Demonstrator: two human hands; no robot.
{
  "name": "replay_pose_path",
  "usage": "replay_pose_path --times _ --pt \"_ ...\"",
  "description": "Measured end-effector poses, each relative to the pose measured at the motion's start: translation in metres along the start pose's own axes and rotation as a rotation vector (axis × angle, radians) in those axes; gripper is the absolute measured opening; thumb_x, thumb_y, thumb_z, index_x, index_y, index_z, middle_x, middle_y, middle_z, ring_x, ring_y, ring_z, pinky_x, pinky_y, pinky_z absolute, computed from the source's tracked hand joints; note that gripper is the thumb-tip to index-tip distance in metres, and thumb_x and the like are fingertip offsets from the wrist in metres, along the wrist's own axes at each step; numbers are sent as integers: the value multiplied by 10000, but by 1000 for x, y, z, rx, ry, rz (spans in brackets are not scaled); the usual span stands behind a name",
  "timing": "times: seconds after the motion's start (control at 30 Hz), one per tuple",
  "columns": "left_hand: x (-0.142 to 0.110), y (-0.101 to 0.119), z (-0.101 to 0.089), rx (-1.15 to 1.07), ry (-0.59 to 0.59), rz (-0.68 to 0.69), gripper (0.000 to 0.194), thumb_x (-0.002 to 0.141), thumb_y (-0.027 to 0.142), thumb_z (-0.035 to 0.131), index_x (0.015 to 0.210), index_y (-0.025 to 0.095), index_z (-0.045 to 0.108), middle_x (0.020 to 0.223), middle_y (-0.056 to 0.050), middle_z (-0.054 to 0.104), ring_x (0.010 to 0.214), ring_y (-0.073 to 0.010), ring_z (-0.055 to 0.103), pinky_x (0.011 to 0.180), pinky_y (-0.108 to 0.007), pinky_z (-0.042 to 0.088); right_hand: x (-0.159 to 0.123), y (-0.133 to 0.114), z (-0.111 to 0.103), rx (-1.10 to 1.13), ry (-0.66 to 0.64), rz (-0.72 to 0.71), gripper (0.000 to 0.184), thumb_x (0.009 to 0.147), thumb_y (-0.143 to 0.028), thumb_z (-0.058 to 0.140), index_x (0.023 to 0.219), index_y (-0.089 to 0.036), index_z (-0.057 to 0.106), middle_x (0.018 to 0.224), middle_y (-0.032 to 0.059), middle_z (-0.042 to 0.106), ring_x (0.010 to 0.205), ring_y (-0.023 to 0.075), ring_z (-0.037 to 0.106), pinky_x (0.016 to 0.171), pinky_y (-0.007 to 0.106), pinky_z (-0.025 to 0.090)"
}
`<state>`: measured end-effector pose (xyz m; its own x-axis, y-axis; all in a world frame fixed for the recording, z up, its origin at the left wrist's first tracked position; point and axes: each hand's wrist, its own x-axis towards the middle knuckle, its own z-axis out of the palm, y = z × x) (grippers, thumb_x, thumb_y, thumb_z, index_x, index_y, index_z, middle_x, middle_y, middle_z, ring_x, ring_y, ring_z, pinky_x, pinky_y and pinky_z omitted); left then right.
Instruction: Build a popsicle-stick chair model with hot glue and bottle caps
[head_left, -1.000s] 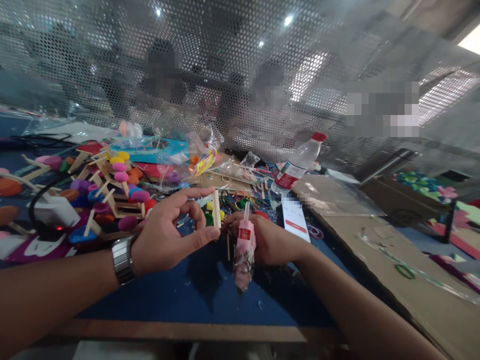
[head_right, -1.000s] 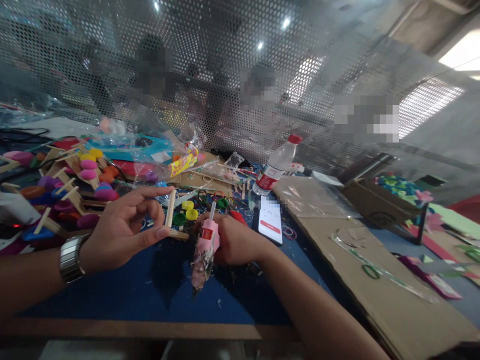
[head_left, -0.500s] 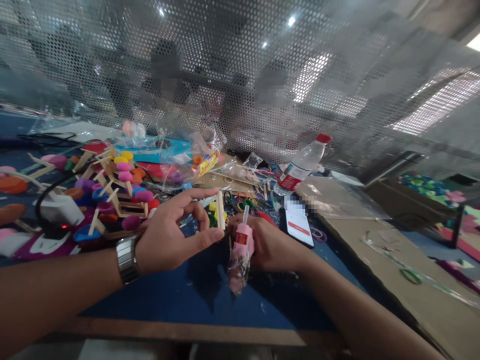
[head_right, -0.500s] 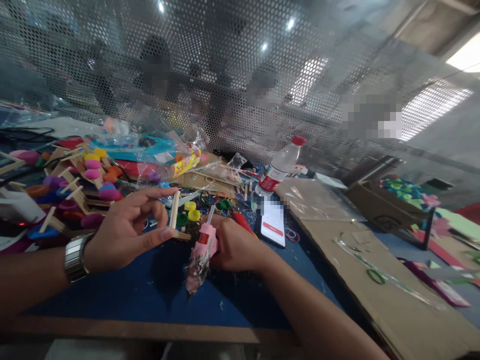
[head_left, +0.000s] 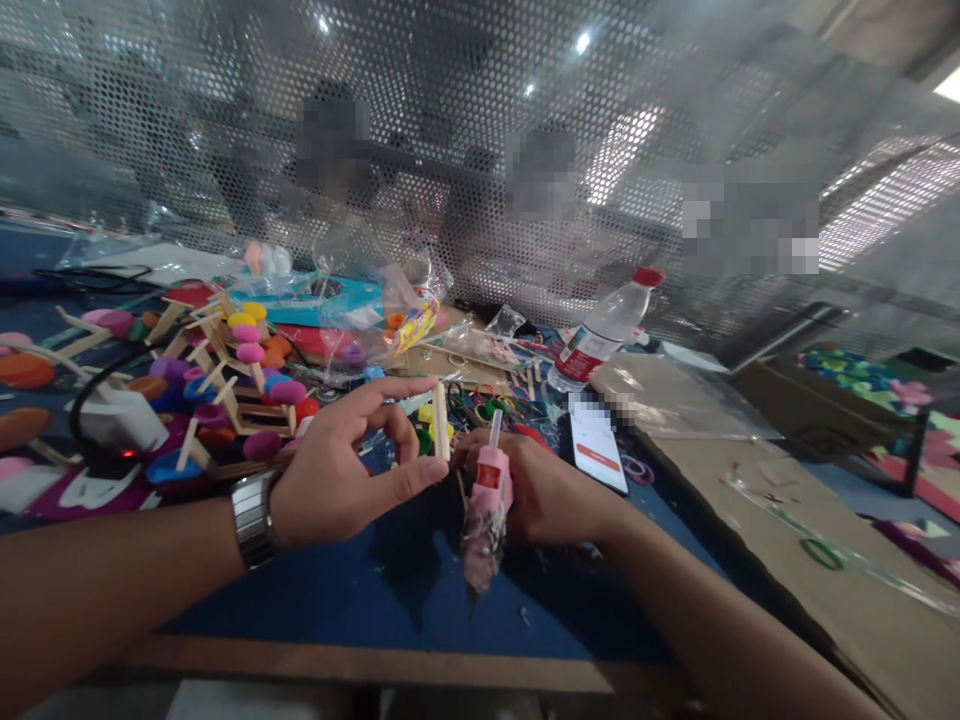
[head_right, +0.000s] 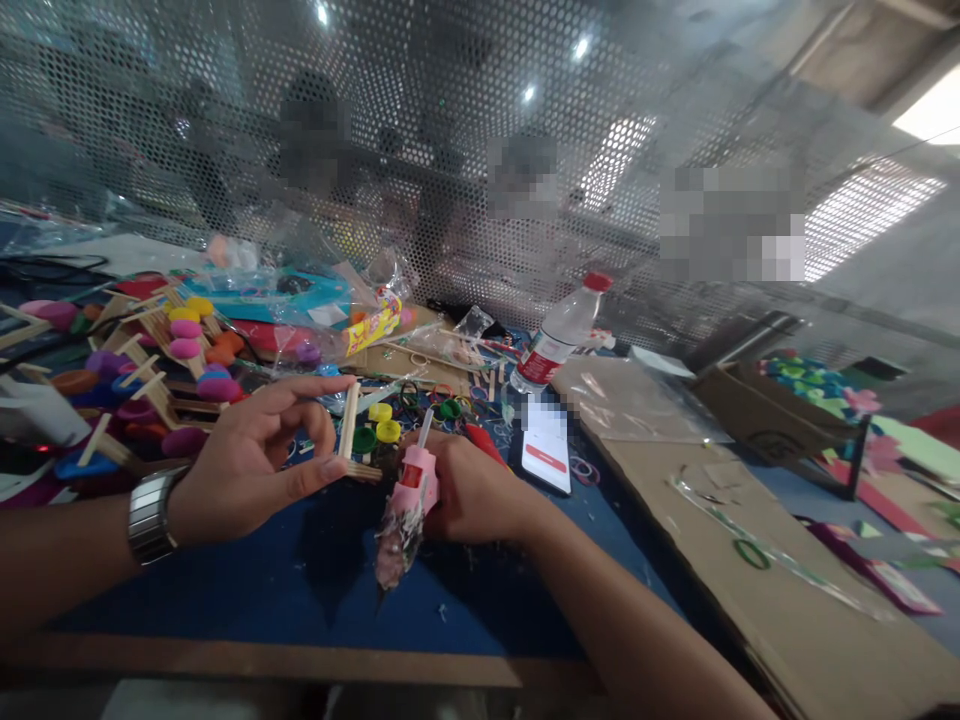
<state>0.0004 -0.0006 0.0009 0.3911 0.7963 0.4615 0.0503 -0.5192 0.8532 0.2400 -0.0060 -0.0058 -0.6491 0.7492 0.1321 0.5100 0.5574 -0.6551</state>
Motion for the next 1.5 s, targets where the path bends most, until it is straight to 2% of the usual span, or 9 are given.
replay_pose_path --times 0.17,0.33,0.4,0.53,0.6,0.87,1.03,1.27,1.5 --pt "-1 -1 -1 28 -13 -11 574 807 306 766 1315 143 554 687 28 615 624 -113 586 574 -220 446 -2 4 -3 195 63 -12 351 628 -146 786 841 -220 518 1035 60 633 892 207 619 771 352 521" --pt "0 1 0 66 -27 -11 541 790 294 766 1276 148 579 674 44 612 612 -110 583 622 -232 466 -3 2 -5 344 216 -107 406 667 -227 837 703 -235 433 990 54 613 1008 247 602 757 378 513" --pt "1 2 1 87 -65 -30 541 786 289 764 1275 155 577 664 54 610 599 -109 582 615 -229 467 -4 3 -2 359 318 -117 418 670 -236 845 695 -240 427 956 47 604 966 243 590 718 376 505" --pt "1 3 2 108 -133 -42 533 779 300 767 1257 160 578 651 60 621 609 -116 603 638 -235 472 -7 8 8 445 435 -135 409 697 -234 836 727 -237 429 1138 46 586 711 146 529 650 356 482" --pt "0 3 2 112 -151 -37 533 773 296 772 1252 163 578 649 61 628 615 -119 609 654 -242 472 -8 8 12 463 448 -145 404 694 -207 839 743 -237 439 1172 31 576 642 114 484 660 356 484" --pt "-1 2 3 96 -198 -18 550 780 286 781 1265 158 555 653 66 618 626 -119 617 713 -260 486 -6 -7 17 467 509 -196 434 703 -187 837 728 -227 405 1172 15 573 604 90 466 619 327 461" --pt "-1 2 4 78 -209 5 545 780 287 785 1257 156 558 647 63 620 632 -126 632 765 -291 500 -7 -3 21 491 465 -195 429 705 -196 837 727 -231 410 1214 30 555 600 98 466 606 344 479" --pt "-1 3 4 80 -206 1 554 776 296 781 1267 166 558 649 54 632 627 -137 642 747 -297 508 -8 -3 22 496 455 -183 415 723 -217 826 744 -242 413 1208 28 555 585 102 459 699 412 528" --pt "-1 4 3 108 -205 -2 550 768 311 789 1252 174 568 652 53 651 648 -147 658 754 -292 506 -7 -10 20 492 442 -161 423 732 -229 821 737 -238 398 1209 34 562 555 87 439 664 388 511"
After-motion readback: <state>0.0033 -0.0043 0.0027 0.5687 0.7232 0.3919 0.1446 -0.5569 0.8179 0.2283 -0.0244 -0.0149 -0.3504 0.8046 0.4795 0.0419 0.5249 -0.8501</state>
